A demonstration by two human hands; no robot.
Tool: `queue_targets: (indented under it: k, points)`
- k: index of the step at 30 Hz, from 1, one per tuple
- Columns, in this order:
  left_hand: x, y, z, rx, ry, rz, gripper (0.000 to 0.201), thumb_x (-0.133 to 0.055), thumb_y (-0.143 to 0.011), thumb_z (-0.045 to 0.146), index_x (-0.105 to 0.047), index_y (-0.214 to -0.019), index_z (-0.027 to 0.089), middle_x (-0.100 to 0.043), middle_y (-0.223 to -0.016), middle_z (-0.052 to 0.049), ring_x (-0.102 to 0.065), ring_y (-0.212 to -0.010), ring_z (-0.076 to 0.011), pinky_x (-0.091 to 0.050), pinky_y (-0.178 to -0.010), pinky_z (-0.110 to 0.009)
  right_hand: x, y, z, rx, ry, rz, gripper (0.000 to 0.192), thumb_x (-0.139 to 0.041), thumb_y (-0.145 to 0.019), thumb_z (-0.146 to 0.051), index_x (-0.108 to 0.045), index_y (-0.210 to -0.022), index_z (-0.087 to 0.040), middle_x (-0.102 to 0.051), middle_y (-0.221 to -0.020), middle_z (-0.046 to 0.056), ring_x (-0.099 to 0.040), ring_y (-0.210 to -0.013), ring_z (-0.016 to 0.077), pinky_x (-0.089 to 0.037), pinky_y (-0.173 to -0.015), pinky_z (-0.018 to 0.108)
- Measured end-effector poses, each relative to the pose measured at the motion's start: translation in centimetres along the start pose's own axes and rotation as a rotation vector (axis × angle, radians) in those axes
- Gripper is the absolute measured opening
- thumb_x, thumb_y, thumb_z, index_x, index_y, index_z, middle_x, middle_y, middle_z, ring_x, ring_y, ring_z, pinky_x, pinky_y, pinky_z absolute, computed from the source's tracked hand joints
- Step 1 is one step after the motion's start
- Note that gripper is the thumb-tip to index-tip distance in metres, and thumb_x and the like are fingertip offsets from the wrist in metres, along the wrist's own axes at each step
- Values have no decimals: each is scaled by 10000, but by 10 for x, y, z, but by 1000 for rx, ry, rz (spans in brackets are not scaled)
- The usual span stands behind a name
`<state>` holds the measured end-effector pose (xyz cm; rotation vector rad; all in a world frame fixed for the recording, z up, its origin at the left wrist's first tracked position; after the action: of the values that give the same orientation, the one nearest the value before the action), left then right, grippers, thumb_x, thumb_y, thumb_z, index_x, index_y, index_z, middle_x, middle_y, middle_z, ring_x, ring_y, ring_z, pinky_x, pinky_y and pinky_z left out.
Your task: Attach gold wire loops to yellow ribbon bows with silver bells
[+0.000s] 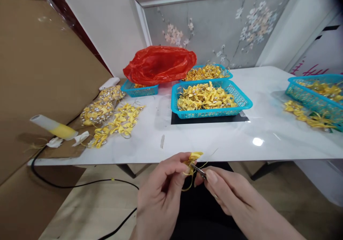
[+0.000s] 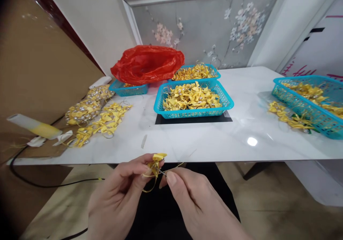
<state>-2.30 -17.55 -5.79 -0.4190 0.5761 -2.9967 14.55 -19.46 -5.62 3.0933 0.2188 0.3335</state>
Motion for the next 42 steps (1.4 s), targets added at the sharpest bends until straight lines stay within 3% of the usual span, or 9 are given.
queue_targets:
  k: [8,15,21,27,32,35,38,40,42]
  points:
    - [0,0,-2,-27,-32,-24,311,-618,-867,40,-712,-874,336,-800,-1047,105,-770,-894,-107,-613,-815,-162,-1,-2,-1,95,88,38,473,-381,-1015,-535,-725,-931,-223,-565,-620,-3,-482,-518,130,-435,-458,206]
    - [0,-1,-2,-33,-74,-41,267,-630,-872,61,-712,-866,315,-806,-1032,89,-767,-901,-114,-606,-802,-158,1,-5,2,54,125,-26,413,-403,-1012,-489,-630,-796,-220,-609,-671,1,-607,-682,173,-459,-554,237]
    - [-2,-5,-1,-1,-48,-30,259,-639,-853,49,-732,-813,287,-817,-983,59,-777,-868,-136,-620,-772,-173,2,-4,0,117,42,-10,400,-433,-1005,-507,-729,-992,-238,-705,-775,21,-649,-687,178,-539,-646,254]
    - [-3,-5,0,4,-32,-28,245,-631,-858,67,-730,-824,288,-817,-984,53,-779,-872,-137,-618,-780,-176,4,-4,0,126,28,-11,369,-455,-1003,-480,-735,-982,-240,-721,-846,35,-665,-770,191,-548,-687,257]
    - [-1,-5,0,-21,-103,-48,228,-617,-868,86,-720,-809,281,-820,-981,49,-778,-834,-130,-613,-755,-167,1,-3,0,95,81,6,425,-425,-1000,-521,-714,-898,-227,-645,-671,18,-644,-678,187,-477,-494,231]
    - [-1,-6,0,-15,-93,-42,248,-611,-858,68,-716,-812,288,-818,-989,63,-773,-837,-112,-598,-753,-141,4,-1,-2,118,99,59,454,-426,-988,-563,-726,-899,-233,-697,-770,38,-647,-675,182,-476,-485,232]
    - [-3,-8,-1,42,-5,-15,260,-611,-841,52,-718,-800,286,-814,-976,64,-766,-851,-95,-578,-751,-108,23,-6,7,121,182,175,436,-403,-1009,-540,-712,-1060,-237,-693,-801,33,-650,-692,176,-523,-585,246]
    - [-4,-10,-3,120,110,-4,239,-619,-824,55,-718,-780,268,-810,-965,45,-770,-835,-101,-579,-725,-107,47,-15,23,134,361,352,431,-355,-1032,-500,-651,-1191,-231,-659,-750,18,-626,-626,173,-519,-594,267]
    - [-5,-12,-6,227,245,1,187,-636,-810,75,-713,-770,242,-802,-964,15,-780,-801,-127,-592,-684,-133,73,-27,44,201,726,586,455,-323,-1028,-475,-620,-1230,-195,-687,-925,80,-661,-764,219,-520,-666,317]
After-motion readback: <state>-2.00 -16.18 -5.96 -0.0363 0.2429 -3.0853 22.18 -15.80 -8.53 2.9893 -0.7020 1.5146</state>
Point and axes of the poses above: each hand's wrist, its own y-axis away from the middle knuckle, its own x-axis out of the back of the hand, z = x × y, the point moved 1 cm from there along -y, towards the middle knuckle
